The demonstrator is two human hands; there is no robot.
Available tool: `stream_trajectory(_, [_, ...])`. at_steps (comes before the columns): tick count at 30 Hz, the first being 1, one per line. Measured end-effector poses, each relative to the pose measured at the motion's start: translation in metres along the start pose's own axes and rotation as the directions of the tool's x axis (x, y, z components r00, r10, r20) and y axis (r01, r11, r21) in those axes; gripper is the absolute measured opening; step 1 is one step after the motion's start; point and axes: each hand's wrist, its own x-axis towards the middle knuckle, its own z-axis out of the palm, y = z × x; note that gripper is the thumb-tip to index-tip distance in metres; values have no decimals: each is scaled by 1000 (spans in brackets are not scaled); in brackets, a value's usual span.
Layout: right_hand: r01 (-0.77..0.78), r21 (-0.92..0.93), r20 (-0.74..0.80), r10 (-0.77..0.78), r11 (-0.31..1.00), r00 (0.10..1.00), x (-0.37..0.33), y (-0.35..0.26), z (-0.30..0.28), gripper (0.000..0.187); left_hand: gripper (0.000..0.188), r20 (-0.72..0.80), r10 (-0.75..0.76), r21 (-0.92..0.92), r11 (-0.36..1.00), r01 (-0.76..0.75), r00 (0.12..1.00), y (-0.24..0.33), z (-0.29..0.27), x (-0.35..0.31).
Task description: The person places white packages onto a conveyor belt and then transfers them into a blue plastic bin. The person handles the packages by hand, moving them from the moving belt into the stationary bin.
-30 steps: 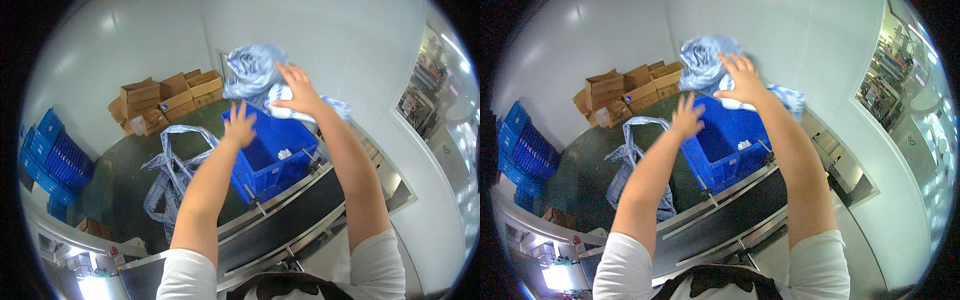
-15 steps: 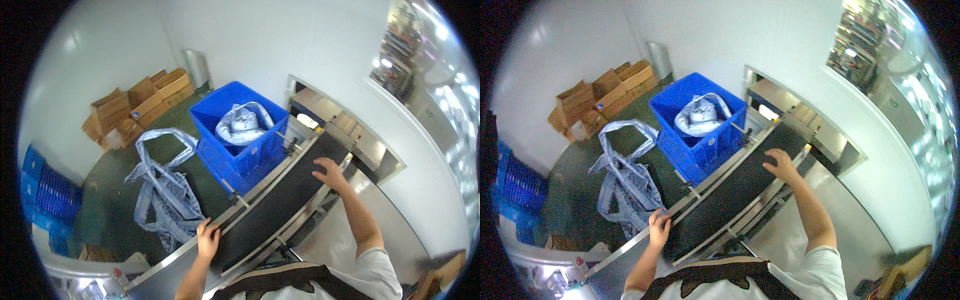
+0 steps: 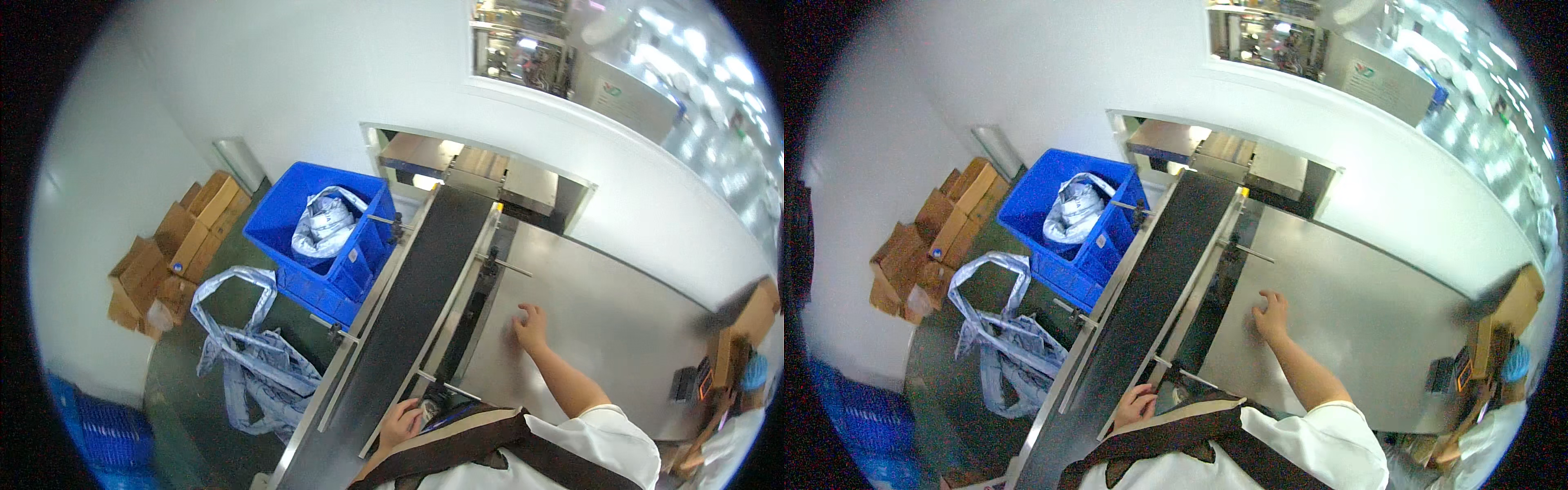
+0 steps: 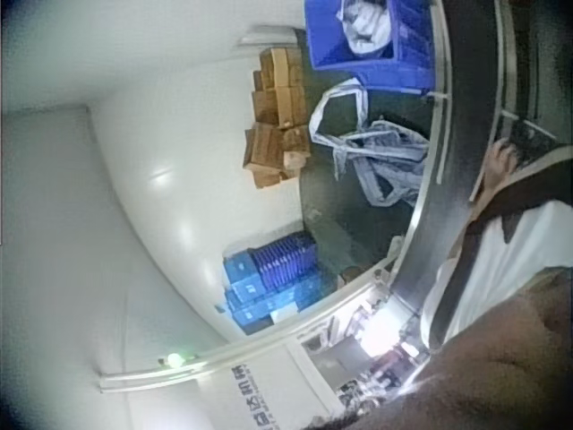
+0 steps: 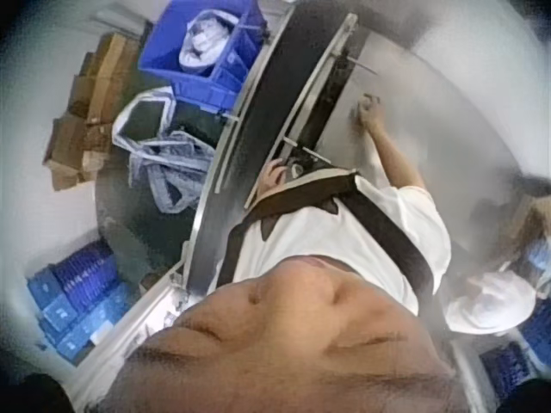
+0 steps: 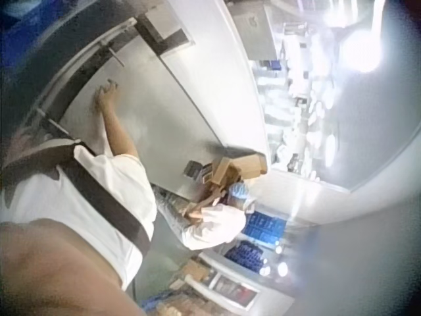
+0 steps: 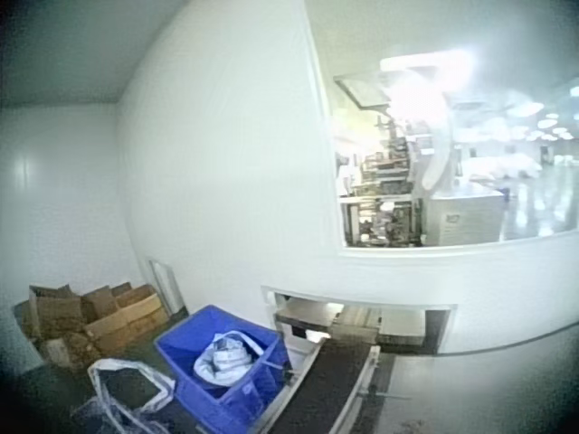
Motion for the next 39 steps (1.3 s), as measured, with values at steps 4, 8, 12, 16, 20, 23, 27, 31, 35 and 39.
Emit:
stream_trajectory(4, [-24,-123,2,24,992,1000,-34,24,-6,37,16,55,-44,-60,997,48,998,9,14,7])
stream_trajectory(8, [215,-264,24,-216,940,976,-66,37,-3,38,14,85,-192,-91,976,200,978,31,24,19])
stream_trajectory(12, [244,-305,-24,-263,921,964,-70,39,3,38,14,138,-255,-138,952,274,957,33,33,23])
stream_trajectory(16, [251,-284,-45,-274,925,961,-68,33,1,37,13,180,-131,-145,977,158,975,22,34,26])
stream_trajectory(20, [250,-299,-27,-270,921,962,-66,36,7,37,13,203,-204,-109,967,230,958,18,33,16])
stream_trajectory(23, [270,-308,-3,-284,913,959,-67,33,6,38,14,154,-219,-62,971,231,963,14,35,-1])
stream_trajectory(27, [311,-350,35,-319,884,947,-65,49,10,41,16,229,-358,11,931,365,905,16,28,-30])
stream_trajectory(31, [395,-389,49,-410,832,911,-66,58,13,43,15,82,-475,83,880,469,876,29,26,-73])
stream_trajectory(35, [349,-479,44,-375,806,926,-60,67,14,38,11,-122,-526,67,841,536,841,48,22,-95])
stream_trajectory(39, [357,-547,52,-394,757,917,-56,78,17,38,12,-471,-462,253,746,616,752,48,0,-97])
